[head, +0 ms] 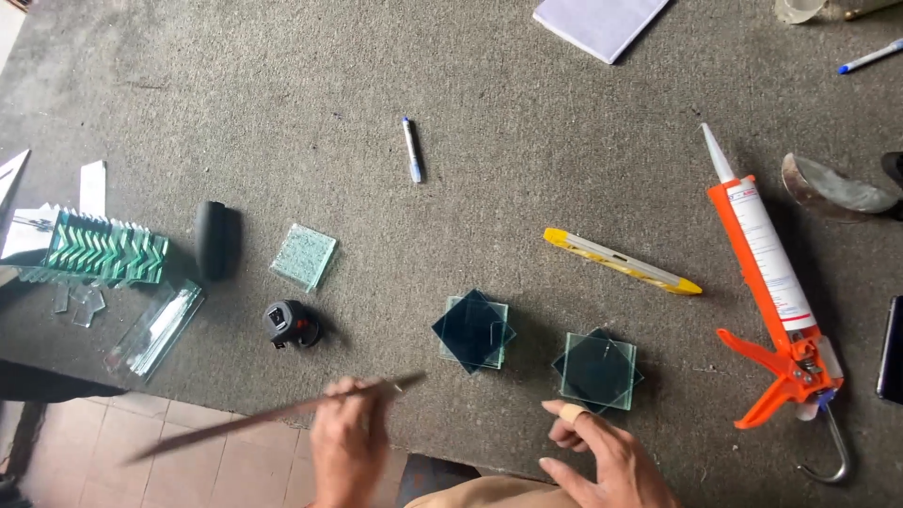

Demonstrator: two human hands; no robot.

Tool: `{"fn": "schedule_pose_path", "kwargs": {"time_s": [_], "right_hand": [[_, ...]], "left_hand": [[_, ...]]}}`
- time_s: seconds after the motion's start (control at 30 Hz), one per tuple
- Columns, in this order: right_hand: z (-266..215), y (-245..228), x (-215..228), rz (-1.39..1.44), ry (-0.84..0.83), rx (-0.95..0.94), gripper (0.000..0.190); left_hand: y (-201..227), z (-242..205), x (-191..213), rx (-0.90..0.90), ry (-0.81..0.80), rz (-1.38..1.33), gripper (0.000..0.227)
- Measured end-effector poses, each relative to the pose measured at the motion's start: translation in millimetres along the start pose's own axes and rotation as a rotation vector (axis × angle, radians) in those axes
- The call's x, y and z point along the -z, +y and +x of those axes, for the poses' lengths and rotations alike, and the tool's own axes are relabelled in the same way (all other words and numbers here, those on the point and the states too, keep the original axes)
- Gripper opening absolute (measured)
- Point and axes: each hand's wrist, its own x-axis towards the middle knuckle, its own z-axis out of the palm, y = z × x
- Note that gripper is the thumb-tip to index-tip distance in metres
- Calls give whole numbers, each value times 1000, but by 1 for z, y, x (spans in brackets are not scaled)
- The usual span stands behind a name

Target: Assembling small glass structures by applying sealant with a caulking gun and aligning glass panes using a level.

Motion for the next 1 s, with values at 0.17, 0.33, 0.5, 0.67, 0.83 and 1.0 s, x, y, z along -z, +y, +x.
{"fn": "schedule_pose_path", "kwargs": {"time_s": [0.17,0.33,0.5,0.67,0.83,1.0], "right_hand": [[-4,17,-43,-131,85,-350,59],[-10,10,-94,-110,152,-646,63],[-24,-11,-150,-86,504,-667,55],[-16,-37,-177,-63,636,-821,47],[9,-43,-176,41,612,-792,66],[52,-98,-156,203,642,-730,69]], "left_hand": [[-95,87,-25,-384,-171,-160,18],[-113,164,-91,-604,-424,-243,22],[-119,207,-149,-928,-617,-261,47],[-107,221,-177,-1083,-737,-148,41],[-103,219,-184,-1120,-792,-102,41],[-96,221,-168,-1185,-578,-303,27]]}}
